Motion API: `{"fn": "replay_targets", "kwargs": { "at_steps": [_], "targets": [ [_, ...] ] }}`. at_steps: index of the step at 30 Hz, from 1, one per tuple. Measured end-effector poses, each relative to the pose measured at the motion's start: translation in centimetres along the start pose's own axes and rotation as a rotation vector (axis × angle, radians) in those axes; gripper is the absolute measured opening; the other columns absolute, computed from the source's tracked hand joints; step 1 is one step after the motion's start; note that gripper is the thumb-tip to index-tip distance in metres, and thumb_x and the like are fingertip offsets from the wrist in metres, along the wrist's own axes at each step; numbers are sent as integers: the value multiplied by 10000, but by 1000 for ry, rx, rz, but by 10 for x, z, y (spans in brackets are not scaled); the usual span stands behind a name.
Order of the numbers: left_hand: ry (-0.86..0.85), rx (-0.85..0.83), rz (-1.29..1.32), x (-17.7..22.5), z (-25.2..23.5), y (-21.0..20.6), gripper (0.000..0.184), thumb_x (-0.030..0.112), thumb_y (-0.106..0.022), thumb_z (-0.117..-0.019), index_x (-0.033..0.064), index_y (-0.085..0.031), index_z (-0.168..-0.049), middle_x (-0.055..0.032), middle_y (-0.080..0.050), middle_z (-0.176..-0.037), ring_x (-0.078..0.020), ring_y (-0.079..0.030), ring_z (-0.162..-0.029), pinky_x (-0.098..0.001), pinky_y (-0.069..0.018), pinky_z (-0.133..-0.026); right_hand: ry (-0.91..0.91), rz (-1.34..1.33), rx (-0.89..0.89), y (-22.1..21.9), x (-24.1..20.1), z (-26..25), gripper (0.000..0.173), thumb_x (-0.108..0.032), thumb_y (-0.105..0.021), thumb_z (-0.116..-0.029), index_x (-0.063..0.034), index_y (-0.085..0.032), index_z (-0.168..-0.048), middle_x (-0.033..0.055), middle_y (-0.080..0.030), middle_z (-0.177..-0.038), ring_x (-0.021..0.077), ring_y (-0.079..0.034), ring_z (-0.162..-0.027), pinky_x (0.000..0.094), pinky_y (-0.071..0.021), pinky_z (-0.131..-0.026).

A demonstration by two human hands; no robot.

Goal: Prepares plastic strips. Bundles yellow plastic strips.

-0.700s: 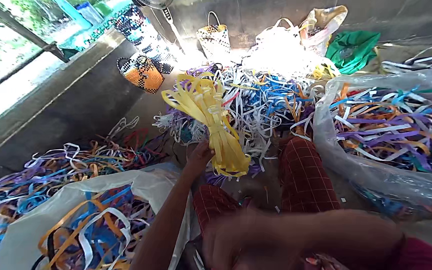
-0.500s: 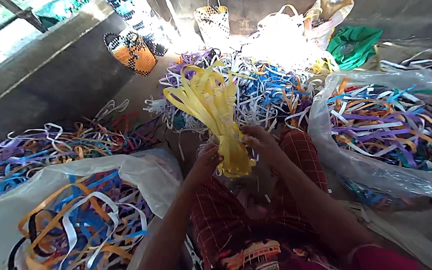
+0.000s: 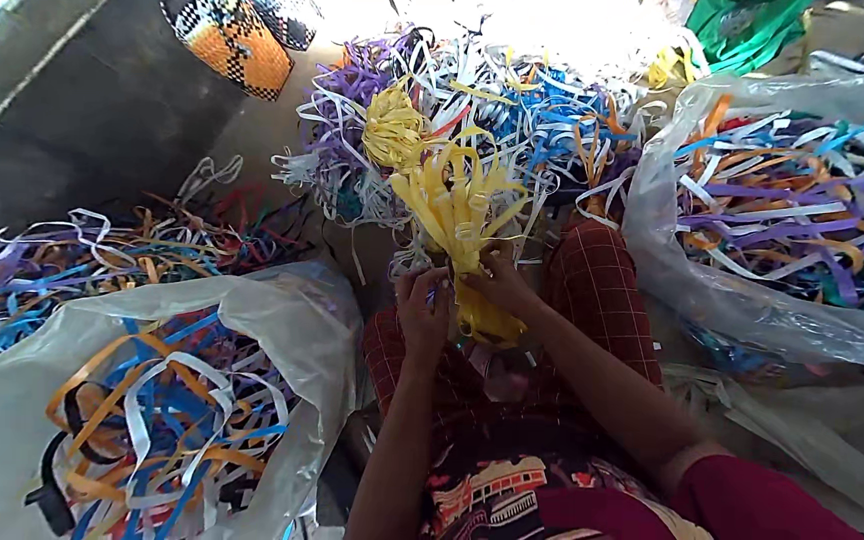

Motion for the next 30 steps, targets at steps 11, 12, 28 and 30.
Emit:
{"fn": "replay_targets", "kwargs": {
  "at_steps": [11,12,28,30],
  "targets": [
    [141,-343,-192,3,-23,1,290,183,-777,-905,-56,-698,-1049,-203,-659,-1053,-301,-674,-906,-479,-575,-834,210,326,-27,-13,2,2,440,-162,-773,-883,22,-663,-1268,252,-613,-1260,413,-569,-1219,545,-495,-1001],
    [200,-396,-154,3,-27,6,283,181,-771,-910,-57,-692,-1040,-198,-658,-1054,-280,-665,-888,-460,-571,-822,229,334,-48,-14,3,1,452,-180,-778,-887,14,-659,-1278,257,-611,-1278,417,-571,-1228,549,-494,-1009],
    [281,-472,-173,-14,-33,27,320,238,-682,-977,-65,-652,-1075,-193,-664,-978,-290,-654,-902,-489,-540,-850,267,356,-169,-31,17,-7,403,-271,-733,-935,-3,-692,-1234,216,-649,-1235,389,-613,-1172,559,-520,-962],
    [361,-570,-250,-14,-41,32,339,278,-660,-998,-52,-653,-1073,-178,-659,-908,-296,-645,-843,-516,-529,-817,238,367,-232,-36,17,-7,428,-296,-714,-954,-1,-674,-1261,221,-631,-1296,388,-604,-1215,558,-503,-1005]
  ]
}}
Point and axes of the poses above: each hand's wrist, its own z-axis away from the middle knuckle, its own y-axis out of the back of the hand, x = y × z, the point moved 1 cm from there along -z, towards the middle knuckle
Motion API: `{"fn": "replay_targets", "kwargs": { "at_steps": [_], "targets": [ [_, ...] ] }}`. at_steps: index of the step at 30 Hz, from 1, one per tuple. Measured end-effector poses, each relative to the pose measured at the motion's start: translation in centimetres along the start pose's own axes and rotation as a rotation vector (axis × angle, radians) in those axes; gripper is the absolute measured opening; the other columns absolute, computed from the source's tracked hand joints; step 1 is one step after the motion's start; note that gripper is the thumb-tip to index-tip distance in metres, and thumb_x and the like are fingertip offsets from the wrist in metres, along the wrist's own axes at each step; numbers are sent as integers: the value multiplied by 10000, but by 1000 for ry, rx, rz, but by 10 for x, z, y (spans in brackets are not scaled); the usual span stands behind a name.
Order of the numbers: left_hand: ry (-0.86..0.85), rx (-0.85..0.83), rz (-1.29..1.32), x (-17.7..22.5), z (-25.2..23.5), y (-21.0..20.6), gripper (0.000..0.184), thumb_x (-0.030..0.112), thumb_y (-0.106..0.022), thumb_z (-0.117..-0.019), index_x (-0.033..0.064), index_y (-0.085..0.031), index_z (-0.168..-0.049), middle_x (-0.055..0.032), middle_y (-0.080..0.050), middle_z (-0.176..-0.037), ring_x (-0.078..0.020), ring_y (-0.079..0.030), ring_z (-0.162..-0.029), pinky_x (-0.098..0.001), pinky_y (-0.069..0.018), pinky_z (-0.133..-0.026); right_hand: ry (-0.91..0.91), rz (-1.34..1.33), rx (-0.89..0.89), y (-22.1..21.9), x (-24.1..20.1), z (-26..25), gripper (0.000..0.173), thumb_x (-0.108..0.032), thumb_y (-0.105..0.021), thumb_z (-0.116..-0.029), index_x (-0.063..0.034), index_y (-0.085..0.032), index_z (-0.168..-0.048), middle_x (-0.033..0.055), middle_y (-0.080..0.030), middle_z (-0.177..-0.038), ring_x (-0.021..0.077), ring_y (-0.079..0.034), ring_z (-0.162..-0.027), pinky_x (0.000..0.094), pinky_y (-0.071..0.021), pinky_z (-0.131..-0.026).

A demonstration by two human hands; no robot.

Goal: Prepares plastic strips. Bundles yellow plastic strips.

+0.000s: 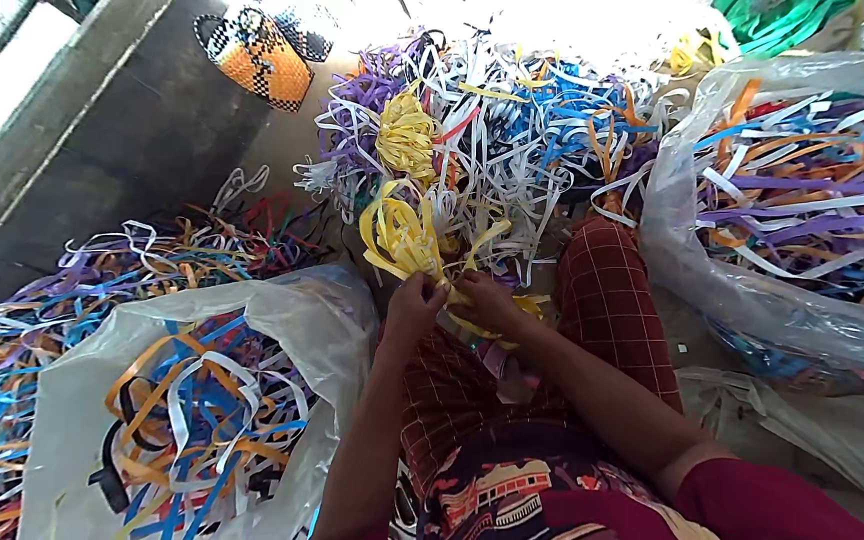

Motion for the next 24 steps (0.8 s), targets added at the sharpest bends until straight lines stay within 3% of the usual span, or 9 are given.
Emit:
{"fn": "replay_targets", "kwargs": {
  "at_steps": [3,6,10,11,13,16,18,20,24],
  "targets": [
    [19,-68,-58,-1,-4,9,350,314,-666,-998,-28,-673,-1069,-166,-673,-937,-300,-655,-877,-538,-526,-846,-21,-3,-40,-4,-2,-3,444,-300,-673,-987,-1,-645,-1314,227,-623,-1325,387,-601,-1235,555,-485,-1036],
    [-41,23,19,5,-4,14,297,261,-694,-983,-26,-676,-1059,-161,-672,-969,-274,-654,-882,-501,-538,-837,-34,-234,-114,6,-2,-7,416,-262,-609,-1035,25,-612,-1336,218,-653,-1265,313,-646,-1152,497,-493,-1030],
    [-59,252,281,13,3,28,281,171,-557,-1057,-55,-608,-1216,-167,-682,-1038,-222,-690,-895,-430,-584,-858,-211,-833,-110,8,6,-1,338,-223,-488,-1088,16,-579,-1310,115,-675,-1030,126,-674,-865,319,-585,-811],
    [-46,280,294,12,5,29,264,181,-546,-1063,-41,-612,-1190,-140,-678,-989,-194,-683,-848,-404,-586,-823,-235,-908,-91,8,9,0,340,-225,-478,-1092,5,-569,-1325,105,-676,-1025,122,-677,-854,316,-590,-796],
    [-27,197,233,8,10,25,265,192,-575,-1044,-42,-645,-1147,-154,-690,-952,-229,-686,-830,-445,-583,-806,-233,-985,-51,9,13,0,340,-210,-479,-1083,-8,-557,-1345,100,-678,-1047,126,-676,-877,327,-586,-815],
    [-29,30,139,9,20,3,342,245,-611,-1026,-4,-652,-1256,-180,-661,-1219,-260,-677,-1062,-457,-562,-945,-192,-1073,6,11,9,3,302,-153,-457,-1074,-13,-553,-1324,87,-675,-1043,129,-672,-898,341,-580,-846],
    [-68,52,225,10,25,-14,382,217,-577,-1039,-3,-594,-1350,-189,-637,-1294,-251,-660,-1131,-431,-545,-988,-146,-1105,41,11,9,5,268,-122,-446,-1066,-15,-563,-1283,60,-671,-1023,112,-664,-903,332,-571,-860],
    [-94,115,290,12,28,-23,388,188,-591,-1031,-3,-585,-1368,-188,-646,-1270,-239,-669,-1103,-410,-551,-979,-121,-1138,58,10,12,8,298,-123,-433,-1066,-29,-545,-1325,52,-671,-1064,108,-660,-940,333,-564,-885],
    [-155,233,273,23,32,-28,383,218,-695,-958,0,-638,-1268,-160,-673,-1084,-223,-661,-925,-400,-559,-839,-159,-1169,89,12,7,14,394,-261,-393,-1073,-30,-495,-1376,60,-670,-1072,113,-666,-953,328,-568,-884]
  ]
}}
Point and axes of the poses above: each hand's wrist, its own z-axis away from the middle knuckle, its own y-axis out of the back of the hand, x = y × z, the point moved 1 cm from there along -z, towards the middle knuckle
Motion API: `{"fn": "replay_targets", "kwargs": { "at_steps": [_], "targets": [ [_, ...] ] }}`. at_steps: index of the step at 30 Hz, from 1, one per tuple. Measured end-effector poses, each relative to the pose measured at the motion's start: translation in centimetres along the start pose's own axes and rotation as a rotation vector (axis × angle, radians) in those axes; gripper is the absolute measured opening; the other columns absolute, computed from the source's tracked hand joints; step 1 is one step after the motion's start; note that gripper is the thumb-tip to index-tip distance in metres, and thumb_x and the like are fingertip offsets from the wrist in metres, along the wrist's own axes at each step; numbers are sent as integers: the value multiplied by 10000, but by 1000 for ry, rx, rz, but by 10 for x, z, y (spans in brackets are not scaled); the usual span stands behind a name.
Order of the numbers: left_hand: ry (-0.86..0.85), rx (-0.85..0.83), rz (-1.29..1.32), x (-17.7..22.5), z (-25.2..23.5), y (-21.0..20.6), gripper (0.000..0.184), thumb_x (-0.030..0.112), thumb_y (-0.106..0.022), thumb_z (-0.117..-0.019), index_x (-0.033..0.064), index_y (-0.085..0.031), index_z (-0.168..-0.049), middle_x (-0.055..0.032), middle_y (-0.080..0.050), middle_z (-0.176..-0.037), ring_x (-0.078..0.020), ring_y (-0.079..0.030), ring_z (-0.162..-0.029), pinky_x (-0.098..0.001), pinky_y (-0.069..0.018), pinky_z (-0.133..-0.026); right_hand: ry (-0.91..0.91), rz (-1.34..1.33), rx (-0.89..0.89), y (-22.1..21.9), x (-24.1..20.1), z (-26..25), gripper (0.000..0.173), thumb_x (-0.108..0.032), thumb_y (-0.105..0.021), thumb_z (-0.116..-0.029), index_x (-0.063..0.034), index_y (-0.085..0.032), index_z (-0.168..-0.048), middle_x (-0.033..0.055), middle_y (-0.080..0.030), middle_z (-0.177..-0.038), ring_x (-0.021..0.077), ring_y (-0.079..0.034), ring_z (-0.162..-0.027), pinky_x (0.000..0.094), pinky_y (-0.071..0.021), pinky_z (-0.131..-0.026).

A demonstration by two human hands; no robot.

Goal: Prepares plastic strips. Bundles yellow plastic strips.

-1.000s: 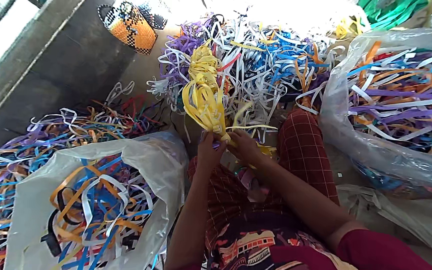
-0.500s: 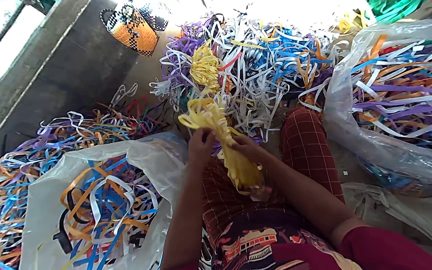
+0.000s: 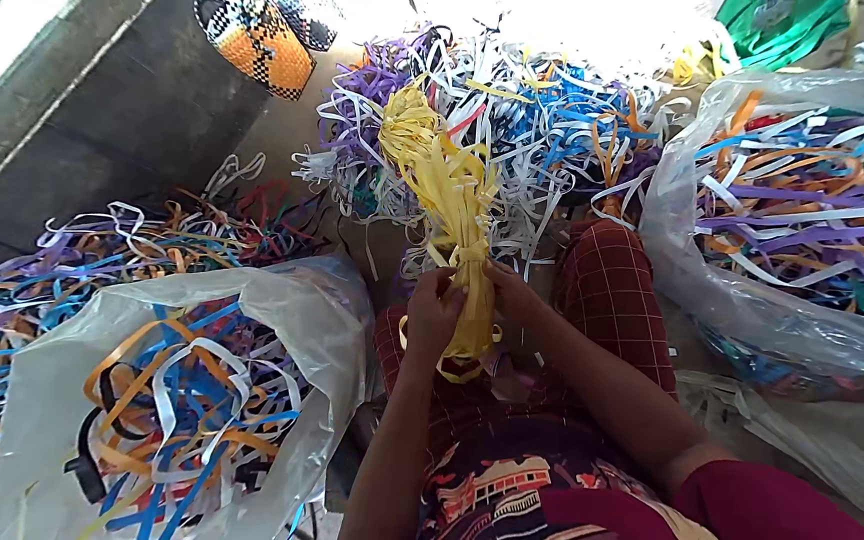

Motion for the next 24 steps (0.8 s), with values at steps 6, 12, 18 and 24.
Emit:
{"fn": "replay_targets", "kwargs": {
  "at_steps": [6,12,18,24],
  "targets": [
    [51,-5,119,17,6,-1,331,188,-522,-1055,35,-609,-1335,-125,-651,-1115,-162,-637,-923,-352,-545,-834,29,-40,-54,6,-3,3,405,-283,-626,-904,-98,-563,-1258,6,-703,-1005,99,-686,-874,323,-592,-812],
    [76,-170,-11,10,2,12,316,254,-538,-1059,68,-692,-1262,-183,-530,-1401,-298,-566,-1210,-478,-499,-982,90,-133,-139,16,0,3,513,-376,-775,-780,-164,-608,-1216,-31,-723,-1028,90,-696,-909,326,-595,-821],
    [31,-234,102,3,-1,39,174,174,-637,-1000,13,-674,-1055,-114,-665,-1194,-249,-578,-1195,-482,-460,-1031,94,99,-140,20,-7,-2,534,-302,-712,-819,-87,-589,-1293,5,-708,-1122,96,-679,-967,323,-579,-866],
    [-39,-76,-215,-4,-7,63,128,116,-673,-984,33,-703,-1076,-122,-711,-979,-284,-667,-944,-574,-478,-948,88,559,-47,9,-14,-2,337,-92,-679,-897,15,-618,-1211,105,-692,-1013,137,-674,-889,350,-576,-806]
  ]
}}
Point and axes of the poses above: each hand's wrist, its own z-axis away from the middle knuckle, its own y-axis out of the back of the hand, x = y × z, the point moved 1 cm from there along -z, towards the middle knuckle
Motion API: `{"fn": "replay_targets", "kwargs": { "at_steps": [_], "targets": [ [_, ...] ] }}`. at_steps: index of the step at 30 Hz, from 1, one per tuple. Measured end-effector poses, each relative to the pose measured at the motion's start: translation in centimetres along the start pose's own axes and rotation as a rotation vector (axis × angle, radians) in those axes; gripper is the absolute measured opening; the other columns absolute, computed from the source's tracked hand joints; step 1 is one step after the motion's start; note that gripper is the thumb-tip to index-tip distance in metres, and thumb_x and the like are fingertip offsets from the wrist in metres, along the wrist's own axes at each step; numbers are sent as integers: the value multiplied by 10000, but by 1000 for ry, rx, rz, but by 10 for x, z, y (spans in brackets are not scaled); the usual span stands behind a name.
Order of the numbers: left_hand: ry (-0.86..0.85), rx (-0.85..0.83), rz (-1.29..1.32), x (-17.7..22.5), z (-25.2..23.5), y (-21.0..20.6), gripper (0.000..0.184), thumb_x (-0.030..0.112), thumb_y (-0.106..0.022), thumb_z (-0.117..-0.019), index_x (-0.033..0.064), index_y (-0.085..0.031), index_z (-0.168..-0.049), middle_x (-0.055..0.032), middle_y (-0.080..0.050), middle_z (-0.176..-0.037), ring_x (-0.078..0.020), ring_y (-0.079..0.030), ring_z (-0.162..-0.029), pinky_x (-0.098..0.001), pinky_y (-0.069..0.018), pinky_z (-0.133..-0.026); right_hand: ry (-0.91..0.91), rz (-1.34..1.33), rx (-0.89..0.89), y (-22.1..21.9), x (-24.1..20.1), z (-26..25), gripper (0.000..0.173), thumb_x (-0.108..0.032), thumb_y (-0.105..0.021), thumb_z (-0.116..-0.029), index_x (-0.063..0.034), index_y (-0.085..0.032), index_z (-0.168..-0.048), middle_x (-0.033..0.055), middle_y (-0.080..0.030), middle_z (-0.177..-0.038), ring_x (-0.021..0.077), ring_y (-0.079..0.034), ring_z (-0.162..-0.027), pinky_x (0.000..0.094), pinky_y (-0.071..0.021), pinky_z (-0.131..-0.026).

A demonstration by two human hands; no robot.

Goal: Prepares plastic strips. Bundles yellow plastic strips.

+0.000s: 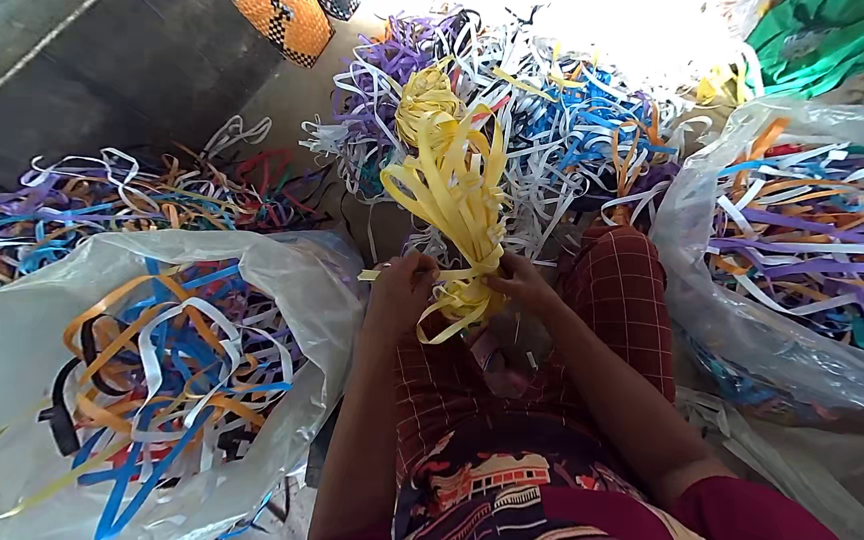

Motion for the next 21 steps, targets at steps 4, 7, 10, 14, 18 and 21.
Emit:
{"fn": "replay_targets", "kwargs": {
  "at_steps": [4,7,10,14,18,21],
  "targets": [
    [67,12,51,-2,2,-22,258,196,-664,-1000,14,-725,-1173,-181,-706,-1118,-334,-664,-1072,-558,-513,-959,3,-77,41,-3,2,-2,346,-124,-589,-995,16,-549,-1310,130,-674,-1067,155,-673,-922,365,-577,-840],
    [234,4,352,1,1,-51,271,203,-591,-1042,-32,-659,-1158,-149,-678,-1061,-210,-657,-977,-427,-538,-915,28,-185,89,-7,2,1,408,-193,-462,-1061,1,-485,-1419,108,-660,-1146,108,-661,-987,328,-565,-898],
    [287,99,635,9,-1,-77,213,136,-598,-1025,-35,-633,-1147,-94,-674,-1001,-118,-655,-915,-325,-555,-874,8,-198,170,-13,-3,3,575,-442,-303,-1098,1,-489,-1413,81,-655,-1134,71,-637,-1020,294,-537,-929],
    [267,239,643,34,-4,-94,106,77,-643,-985,-23,-647,-1022,-42,-664,-887,-63,-638,-818,-253,-548,-789,-29,-229,229,-20,-5,2,420,-298,-352,-1117,23,-538,-1314,74,-651,-995,76,-647,-892,291,-559,-842],
    [217,231,506,36,-13,-91,163,118,-640,-1000,-34,-662,-1057,-73,-686,-932,-70,-650,-844,-253,-545,-809,-37,-231,251,-21,-8,1,371,-247,-397,-1106,30,-555,-1296,92,-657,-1024,80,-645,-912,285,-549,-857],
    [181,103,434,19,-10,-83,292,155,-558,-1043,-61,-650,-1217,-164,-688,-1132,-171,-665,-1038,-348,-536,-959,20,-170,335,-9,-10,-3,360,-197,-489,-1066,43,-559,-1324,131,-665,-1098,114,-645,-976,316,-538,-894]
  ]
}}
Point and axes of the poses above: each hand's wrist, its own z-axis away from the middle knuckle, its own y-axis out of the back of the hand, x = y × z, the point moved 1 cm from there along -z, towards the middle knuckle
